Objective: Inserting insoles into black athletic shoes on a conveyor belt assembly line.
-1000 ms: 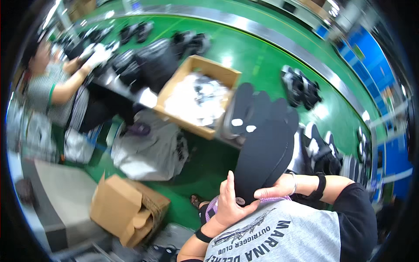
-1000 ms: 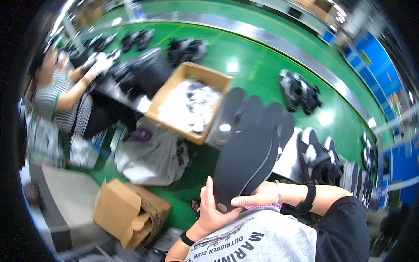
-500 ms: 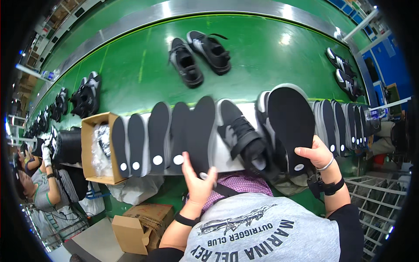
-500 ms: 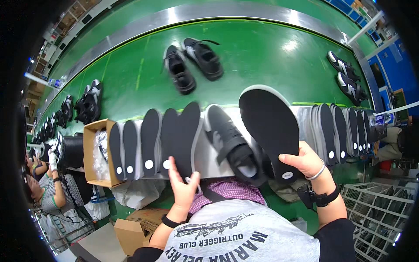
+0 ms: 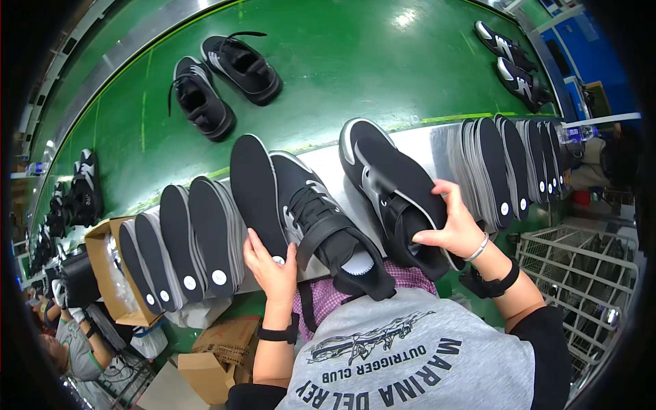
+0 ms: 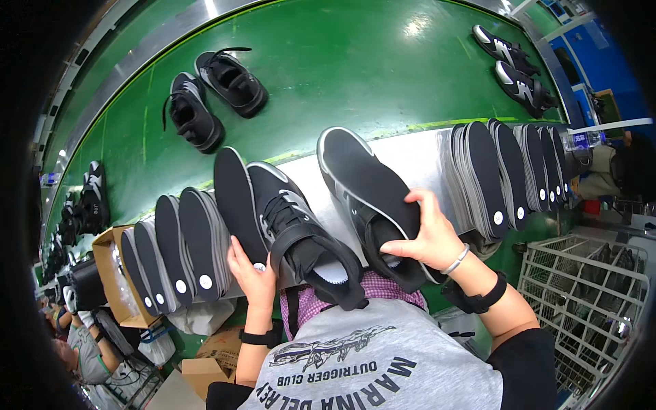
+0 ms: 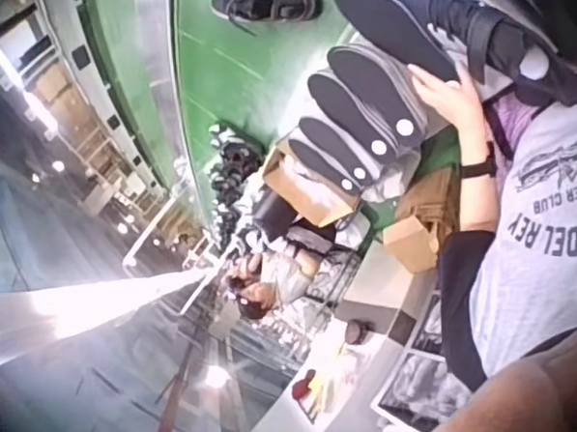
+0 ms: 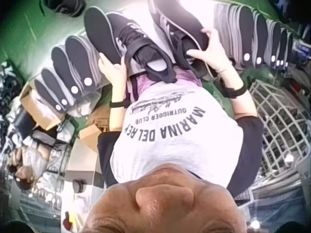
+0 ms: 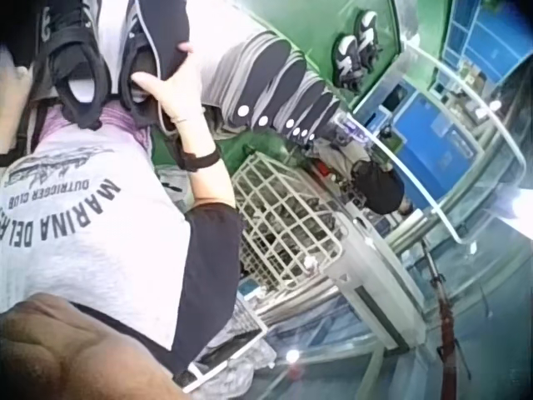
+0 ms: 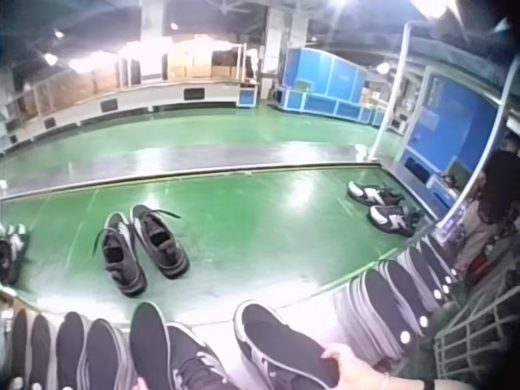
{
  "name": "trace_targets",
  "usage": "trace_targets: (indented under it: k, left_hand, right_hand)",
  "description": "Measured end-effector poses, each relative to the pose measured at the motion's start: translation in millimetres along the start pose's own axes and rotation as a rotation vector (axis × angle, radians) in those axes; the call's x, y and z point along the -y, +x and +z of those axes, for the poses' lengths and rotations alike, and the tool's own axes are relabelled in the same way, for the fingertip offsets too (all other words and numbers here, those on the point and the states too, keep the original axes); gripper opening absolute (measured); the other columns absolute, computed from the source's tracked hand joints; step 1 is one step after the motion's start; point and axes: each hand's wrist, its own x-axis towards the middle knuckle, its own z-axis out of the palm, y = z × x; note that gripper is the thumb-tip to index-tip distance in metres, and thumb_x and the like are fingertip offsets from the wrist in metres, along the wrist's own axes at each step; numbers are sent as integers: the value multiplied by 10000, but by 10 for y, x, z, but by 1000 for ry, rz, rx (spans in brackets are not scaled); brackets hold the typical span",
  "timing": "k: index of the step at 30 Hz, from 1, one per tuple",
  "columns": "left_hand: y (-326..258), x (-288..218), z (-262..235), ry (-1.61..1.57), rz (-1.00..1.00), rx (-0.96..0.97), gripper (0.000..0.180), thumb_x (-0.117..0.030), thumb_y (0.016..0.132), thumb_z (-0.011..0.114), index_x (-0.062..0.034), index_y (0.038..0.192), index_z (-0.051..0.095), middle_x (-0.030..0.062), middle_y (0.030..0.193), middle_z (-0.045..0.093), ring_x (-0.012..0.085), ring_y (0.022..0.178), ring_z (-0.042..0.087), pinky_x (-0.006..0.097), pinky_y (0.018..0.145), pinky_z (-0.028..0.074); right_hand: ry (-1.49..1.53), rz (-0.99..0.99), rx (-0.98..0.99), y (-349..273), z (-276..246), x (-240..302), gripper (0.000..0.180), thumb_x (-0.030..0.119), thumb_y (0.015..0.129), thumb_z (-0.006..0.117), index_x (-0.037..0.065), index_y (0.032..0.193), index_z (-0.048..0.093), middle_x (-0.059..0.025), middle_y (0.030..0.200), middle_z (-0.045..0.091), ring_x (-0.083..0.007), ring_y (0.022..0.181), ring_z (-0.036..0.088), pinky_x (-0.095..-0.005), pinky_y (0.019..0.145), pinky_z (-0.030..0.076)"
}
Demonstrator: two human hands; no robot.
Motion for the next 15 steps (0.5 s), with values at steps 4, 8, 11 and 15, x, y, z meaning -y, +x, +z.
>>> trace_targets:
  k: [4, 8, 11, 15]
  left_hand:
    - [-1, -4, 64, 49, 133, -5, 693, -213, 672, 682, -19, 1249, 352, 227, 1295, 270, 364, 1165, 305, 445, 959, 215]
    - [-161, -130, -136, -63, 203, -128, 398, -85, 802, 514, -14, 1184, 428, 165, 1261, 354, 302, 1165, 342, 384, 970, 237]
    - [-307, -325, -295, -482, 300, -196, 320, -25, 822, 464, 17, 1139, 439, 132, 1152, 439, 202, 1028, 449, 311, 893, 344]
    - [-442, -874, -402, -527, 784, -136, 381, -89, 699, 640, 9, 1040, 501, 124, 918, 566, 255, 857, 535, 336, 729, 425]
  right_hand:
    - [601, 255, -89, 60, 59, -76, 532, 200, 667, 716, 54, 1037, 363, -55, 992, 432, -129, 935, 431, -262, 833, 364]
    - [756, 201, -158, 72, -285, -165, 403, 140, 715, 627, 45, 1029, 392, -48, 914, 462, -133, 864, 490, -280, 767, 421]
    - [815, 144, -232, -10, -286, -105, 435, 152, 704, 596, 35, 1070, 391, -62, 913, 489, -167, 889, 526, -291, 728, 448]
    - [883, 188, -62, 60, -2, -485, 476, 119, 701, 599, 51, 1111, 369, -64, 934, 498, -160, 864, 522, -289, 714, 450]
